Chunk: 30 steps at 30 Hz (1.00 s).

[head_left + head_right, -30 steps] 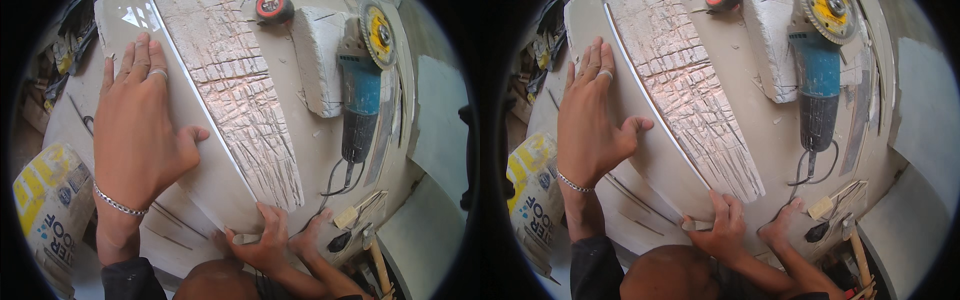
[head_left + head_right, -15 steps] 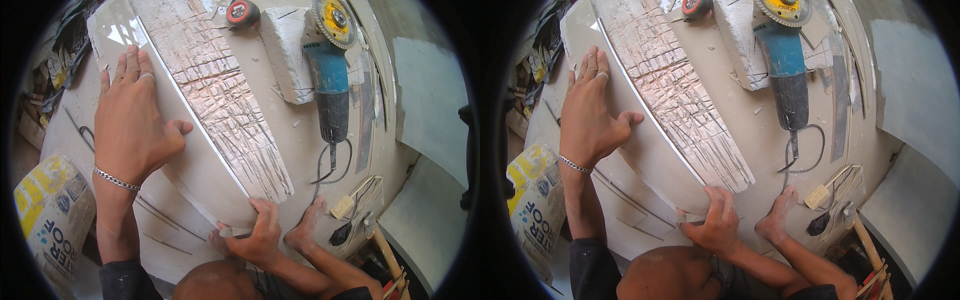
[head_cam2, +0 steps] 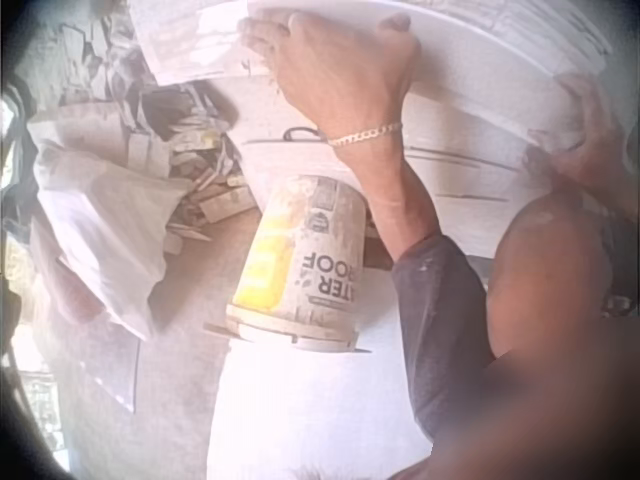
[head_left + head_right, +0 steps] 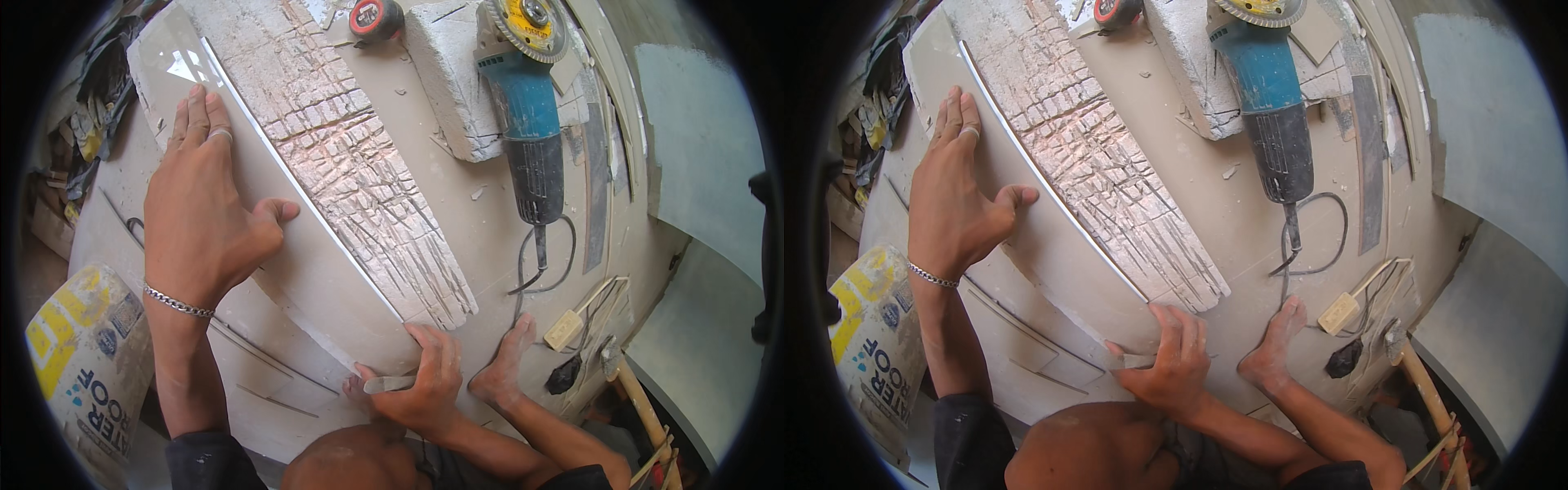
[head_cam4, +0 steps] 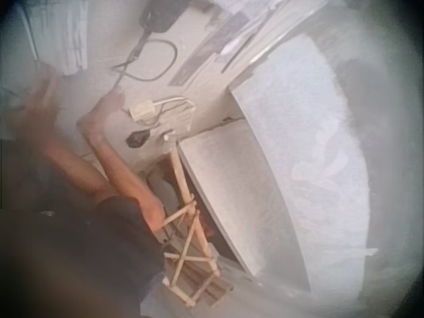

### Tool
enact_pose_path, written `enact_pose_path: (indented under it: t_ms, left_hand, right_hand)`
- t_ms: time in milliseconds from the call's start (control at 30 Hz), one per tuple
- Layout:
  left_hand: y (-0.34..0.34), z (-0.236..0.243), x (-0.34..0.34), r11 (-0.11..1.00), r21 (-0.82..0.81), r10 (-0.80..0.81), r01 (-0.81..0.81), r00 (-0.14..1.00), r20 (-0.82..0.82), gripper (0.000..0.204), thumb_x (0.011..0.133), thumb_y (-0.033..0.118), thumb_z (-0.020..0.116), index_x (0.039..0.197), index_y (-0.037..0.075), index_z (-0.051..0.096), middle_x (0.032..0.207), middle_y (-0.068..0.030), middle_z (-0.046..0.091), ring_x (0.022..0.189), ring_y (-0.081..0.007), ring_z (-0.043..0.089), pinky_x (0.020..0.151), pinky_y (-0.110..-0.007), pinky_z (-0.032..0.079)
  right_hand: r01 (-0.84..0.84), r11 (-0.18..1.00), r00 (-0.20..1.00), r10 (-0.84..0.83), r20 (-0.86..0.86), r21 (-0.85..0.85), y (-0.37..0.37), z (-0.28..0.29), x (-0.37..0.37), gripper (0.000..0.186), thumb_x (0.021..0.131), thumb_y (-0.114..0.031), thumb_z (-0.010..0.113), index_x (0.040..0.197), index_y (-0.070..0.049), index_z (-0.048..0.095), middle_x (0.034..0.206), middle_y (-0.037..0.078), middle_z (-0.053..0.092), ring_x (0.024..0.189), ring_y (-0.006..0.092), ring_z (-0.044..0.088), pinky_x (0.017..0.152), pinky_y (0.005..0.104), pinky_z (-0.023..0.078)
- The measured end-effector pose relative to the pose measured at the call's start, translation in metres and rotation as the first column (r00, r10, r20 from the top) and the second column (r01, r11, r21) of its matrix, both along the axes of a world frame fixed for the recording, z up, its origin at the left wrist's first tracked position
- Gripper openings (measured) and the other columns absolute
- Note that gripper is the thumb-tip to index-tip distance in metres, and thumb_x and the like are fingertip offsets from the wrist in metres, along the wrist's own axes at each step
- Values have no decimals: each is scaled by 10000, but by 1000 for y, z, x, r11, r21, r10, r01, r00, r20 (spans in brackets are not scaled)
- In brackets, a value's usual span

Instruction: The person measures a rectangular tile with a tape measure and marks it with a pen. They then use an angle grinder to cut the tile along the marked line. The person also handles a smaller tile piece and aligns it with the larger tile.

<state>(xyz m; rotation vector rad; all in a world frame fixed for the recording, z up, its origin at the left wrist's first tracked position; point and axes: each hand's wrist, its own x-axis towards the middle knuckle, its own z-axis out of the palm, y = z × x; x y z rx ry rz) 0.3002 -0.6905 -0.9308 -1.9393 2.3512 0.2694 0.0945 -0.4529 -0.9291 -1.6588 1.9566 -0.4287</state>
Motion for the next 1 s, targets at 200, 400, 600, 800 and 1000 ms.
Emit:
enact_pose_path:
  t_ms: [200, 400, 600, 800, 1000]
  left_hand:
    - [2, -2, 2, 1000, -5, -4, 4, 1000, 0, 1095, 726, 257, 920, 1575, -209, 409, 1660, -389, 415, 1603, -458, 378, 1324, -440, 329]
    - [30, -5, -5, 1000, -10, 0, 0, 1000, 4, 1056, 825, 339, 894, 1607, -169, 398, 1683, -368, 400, 1619, -448, 354, 1323, -489, 317]
    - [58, 4, -14, 997, 73, 14, -10, 998, -61, 1236, 775, 517, 914, 1625, -177, 344, 1713, -363, 352, 1628, -486, 315, 1310, -564, 312]
    - [77, 11, -29, 990, 139, 42, -20, 987, -156, 1433, 667, 641, 937, 1639, -187, 286, 1733, -400, 263, 1646, -527, 229, 1332, -530, 280]
    - [79, 10, -29, 990, 138, 52, -27, 982, -182, 1426, 667, 594, 953, 1638, -197, 272, 1725, -414, 262, 1644, -544, 216, 1336, -525, 270]
  right_hand:
    - [-9, 999, 1000, 10, 5, -45, -1, -2, -3, 725, 778, -342, 941, 1316, 65, 676, 1193, 202, 639, 990, 403, 633, 826, 479, 572]
    - [-28, 995, 1000, 27, -5, -91, 1, -6, -4, 722, 775, -358, 948, 1300, 70, 697, 1169, 198, 661, 964, 399, 649, 817, 475, 575]
    - [-47, 992, 998, 42, -46, -121, 3, -9, -5, 728, 796, -389, 943, 1300, 76, 699, 1155, 196, 674, 940, 398, 672, 797, 465, 584]
    - [-66, 986, 996, 57, -63, -151, 5, -13, -5, 737, 804, -403, 940, 1301, 84, 699, 1134, 193, 681, 938, 388, 696, 793, 454, 593]
    - [-88, 981, 994, 75, -82, -172, 6, -16, -7, 761, 766, -419, 949, 1283, 83, 706, 1108, 187, 681, 903, 374, 692, 766, 443, 591]
